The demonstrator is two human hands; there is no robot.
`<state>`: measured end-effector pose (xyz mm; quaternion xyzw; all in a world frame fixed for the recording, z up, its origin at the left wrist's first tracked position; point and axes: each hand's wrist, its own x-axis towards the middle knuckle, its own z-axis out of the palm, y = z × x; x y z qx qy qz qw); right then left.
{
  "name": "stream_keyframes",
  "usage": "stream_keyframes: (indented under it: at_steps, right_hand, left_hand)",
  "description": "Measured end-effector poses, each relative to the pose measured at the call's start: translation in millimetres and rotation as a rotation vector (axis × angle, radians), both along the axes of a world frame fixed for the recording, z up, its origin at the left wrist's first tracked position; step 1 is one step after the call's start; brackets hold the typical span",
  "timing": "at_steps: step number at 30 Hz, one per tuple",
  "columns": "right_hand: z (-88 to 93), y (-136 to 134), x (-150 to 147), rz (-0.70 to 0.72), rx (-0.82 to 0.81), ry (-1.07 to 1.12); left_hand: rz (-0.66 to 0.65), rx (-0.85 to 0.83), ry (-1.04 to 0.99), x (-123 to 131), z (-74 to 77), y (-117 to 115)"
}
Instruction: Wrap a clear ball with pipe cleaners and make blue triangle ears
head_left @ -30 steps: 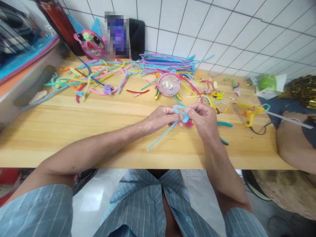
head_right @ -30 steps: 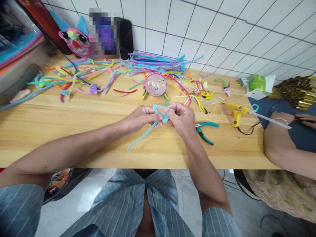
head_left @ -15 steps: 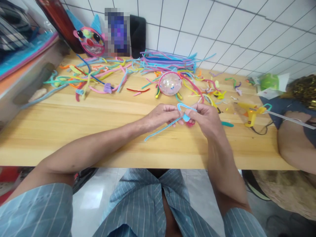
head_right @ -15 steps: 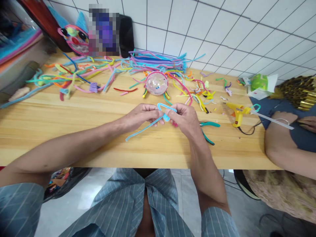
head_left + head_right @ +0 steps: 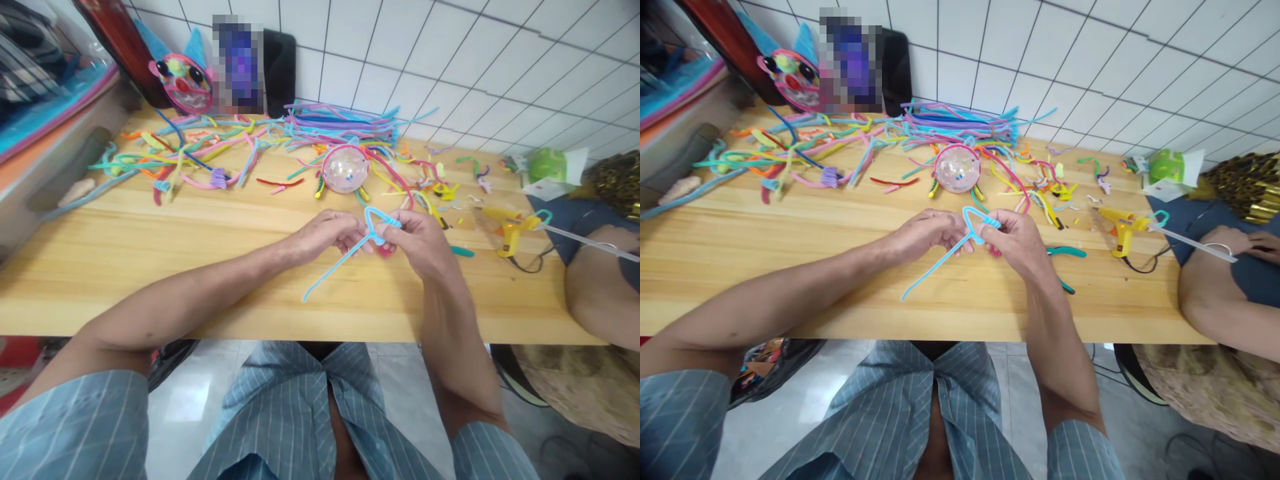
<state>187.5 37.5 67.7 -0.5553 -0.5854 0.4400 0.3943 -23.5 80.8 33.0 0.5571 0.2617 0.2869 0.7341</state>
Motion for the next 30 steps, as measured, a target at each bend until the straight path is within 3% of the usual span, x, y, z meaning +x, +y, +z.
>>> stream_keyframes:
  at_steps: [4,9,12,30]
  right_hand:
    - [-2.8,2,0,-0.036,-0.015,0.043]
    - [-6.4,6,1,-0.069,-0.040,0.110]
    - [-7.0,7,1,-0.069,-0.046,0.121]
    - [-14.2,6,-3,-0.064,0.050,0.024]
  left_hand:
    - [-0.017,0.181,0.007,-2,-2.7,2]
    - [0.169,0.572,0.028,-2,-8.0,-3]
    - [0.217,0.716,0.074,-2,-10.3,-6]
    - [0.265,0.559,0.012,0,-11.4,-8]
